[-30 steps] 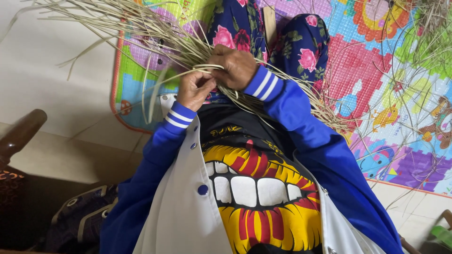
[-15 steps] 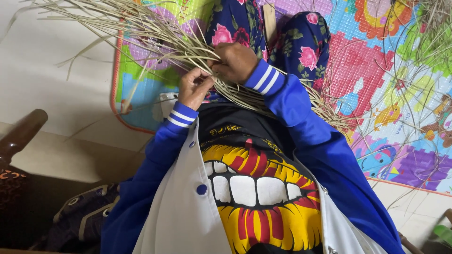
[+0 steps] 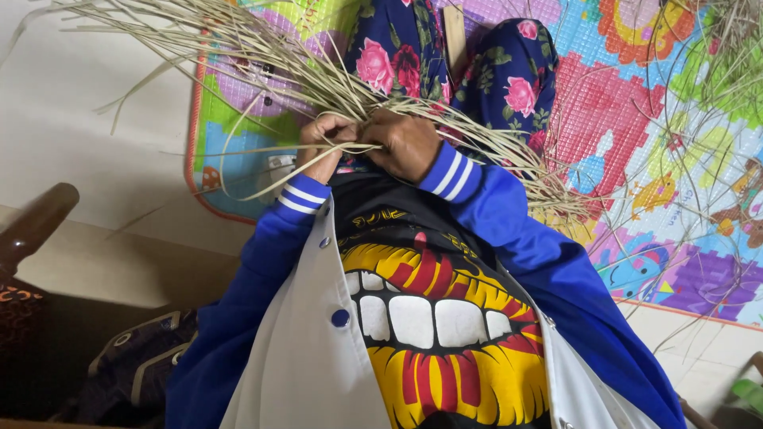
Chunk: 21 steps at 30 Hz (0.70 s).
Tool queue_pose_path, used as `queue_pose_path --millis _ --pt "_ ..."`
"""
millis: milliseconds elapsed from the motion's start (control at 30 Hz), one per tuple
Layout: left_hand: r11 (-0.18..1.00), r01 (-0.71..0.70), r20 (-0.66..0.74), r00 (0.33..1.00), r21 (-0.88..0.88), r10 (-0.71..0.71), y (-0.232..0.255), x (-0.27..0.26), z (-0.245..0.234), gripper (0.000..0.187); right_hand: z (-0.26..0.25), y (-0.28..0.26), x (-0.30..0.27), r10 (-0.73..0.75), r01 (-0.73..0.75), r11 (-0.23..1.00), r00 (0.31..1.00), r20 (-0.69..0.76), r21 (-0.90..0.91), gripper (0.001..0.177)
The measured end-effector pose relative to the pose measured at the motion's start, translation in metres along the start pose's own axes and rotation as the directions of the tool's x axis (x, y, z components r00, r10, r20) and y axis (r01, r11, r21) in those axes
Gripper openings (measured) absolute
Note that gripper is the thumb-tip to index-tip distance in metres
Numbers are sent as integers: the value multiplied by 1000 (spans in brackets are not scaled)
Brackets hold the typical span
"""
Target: Weaving and braiding long straw fibers together by hand while sitting on a floor mat.
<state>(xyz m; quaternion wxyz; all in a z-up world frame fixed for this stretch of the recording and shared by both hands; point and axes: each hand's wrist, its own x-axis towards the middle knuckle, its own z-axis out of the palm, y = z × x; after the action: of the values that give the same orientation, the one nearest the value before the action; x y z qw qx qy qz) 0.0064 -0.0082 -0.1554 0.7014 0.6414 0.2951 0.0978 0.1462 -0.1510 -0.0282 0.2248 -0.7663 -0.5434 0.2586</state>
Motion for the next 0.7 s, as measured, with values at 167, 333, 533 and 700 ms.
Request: queue_pose_path --millis 167,333,533,700 --pt "998 0 -10 1000 -69 -1 -5 -6 7 16 -17 -18 -5 -150 176 928 983 -102 330 10" --pt "996 -77 124 989 -46 82 27 -9 2 21 -62 -29 -17 -12 158 735 975 -221 659 9" --pt "998 -5 19 1000 -60 6 69 -19 14 15 -14 -11 -36 192 -59 823 965 -180 565 6" --pt "992 30 30 999 -122 -26 68 -21 16 14 7 6 -41 239 -157 889 960 -144 430 16"
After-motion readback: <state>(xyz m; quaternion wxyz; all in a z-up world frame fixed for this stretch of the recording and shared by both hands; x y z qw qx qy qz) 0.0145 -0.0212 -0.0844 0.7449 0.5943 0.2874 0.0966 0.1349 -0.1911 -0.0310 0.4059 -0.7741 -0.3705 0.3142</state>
